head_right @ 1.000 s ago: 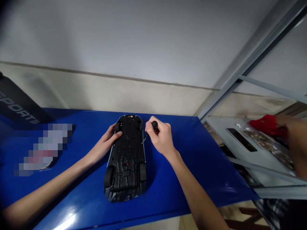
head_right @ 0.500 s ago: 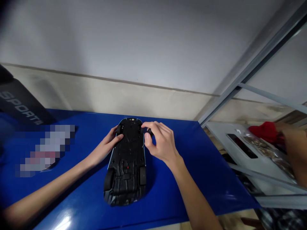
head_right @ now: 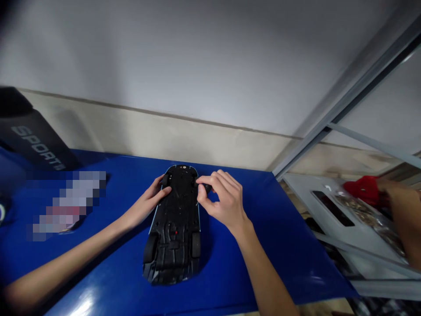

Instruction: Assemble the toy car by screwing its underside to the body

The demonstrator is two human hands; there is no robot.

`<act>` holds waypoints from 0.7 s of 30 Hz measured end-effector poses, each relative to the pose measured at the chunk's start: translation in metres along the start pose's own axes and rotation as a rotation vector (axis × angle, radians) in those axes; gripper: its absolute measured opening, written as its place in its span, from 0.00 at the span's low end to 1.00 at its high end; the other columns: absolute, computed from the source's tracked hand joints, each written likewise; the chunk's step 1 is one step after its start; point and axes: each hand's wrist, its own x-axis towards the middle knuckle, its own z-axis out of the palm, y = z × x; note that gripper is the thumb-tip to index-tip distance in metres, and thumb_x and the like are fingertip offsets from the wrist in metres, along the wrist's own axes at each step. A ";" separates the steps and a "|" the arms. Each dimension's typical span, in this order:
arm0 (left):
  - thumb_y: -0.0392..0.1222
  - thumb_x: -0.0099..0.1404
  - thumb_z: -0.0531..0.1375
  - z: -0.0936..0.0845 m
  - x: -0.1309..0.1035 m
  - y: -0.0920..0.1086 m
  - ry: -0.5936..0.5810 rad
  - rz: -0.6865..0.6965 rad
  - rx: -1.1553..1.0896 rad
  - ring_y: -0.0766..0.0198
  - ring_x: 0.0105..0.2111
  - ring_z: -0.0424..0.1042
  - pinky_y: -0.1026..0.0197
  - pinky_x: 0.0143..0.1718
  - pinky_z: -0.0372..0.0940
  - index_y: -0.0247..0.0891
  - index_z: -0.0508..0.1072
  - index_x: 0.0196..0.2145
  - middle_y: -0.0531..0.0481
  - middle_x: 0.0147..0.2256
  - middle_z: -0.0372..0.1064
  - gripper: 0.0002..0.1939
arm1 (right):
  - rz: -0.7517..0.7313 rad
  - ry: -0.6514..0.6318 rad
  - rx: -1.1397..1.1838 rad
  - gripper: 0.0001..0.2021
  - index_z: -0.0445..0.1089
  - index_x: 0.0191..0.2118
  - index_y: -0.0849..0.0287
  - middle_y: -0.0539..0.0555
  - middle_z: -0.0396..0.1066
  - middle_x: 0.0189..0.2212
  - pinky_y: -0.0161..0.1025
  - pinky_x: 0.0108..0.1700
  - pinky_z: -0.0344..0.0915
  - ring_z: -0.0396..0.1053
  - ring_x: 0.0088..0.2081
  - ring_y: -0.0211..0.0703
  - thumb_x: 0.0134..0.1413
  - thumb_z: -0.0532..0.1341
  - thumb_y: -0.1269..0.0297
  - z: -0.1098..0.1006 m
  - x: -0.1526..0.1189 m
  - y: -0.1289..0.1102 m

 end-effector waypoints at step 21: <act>0.55 0.71 0.52 0.000 -0.001 0.002 -0.005 0.017 -0.001 0.50 0.67 0.54 0.45 0.66 0.52 0.44 0.51 0.67 0.44 0.67 0.55 0.31 | -0.017 -0.025 0.008 0.10 0.69 0.42 0.55 0.50 0.72 0.30 0.41 0.35 0.63 0.63 0.30 0.40 0.55 0.60 0.74 -0.001 -0.001 0.001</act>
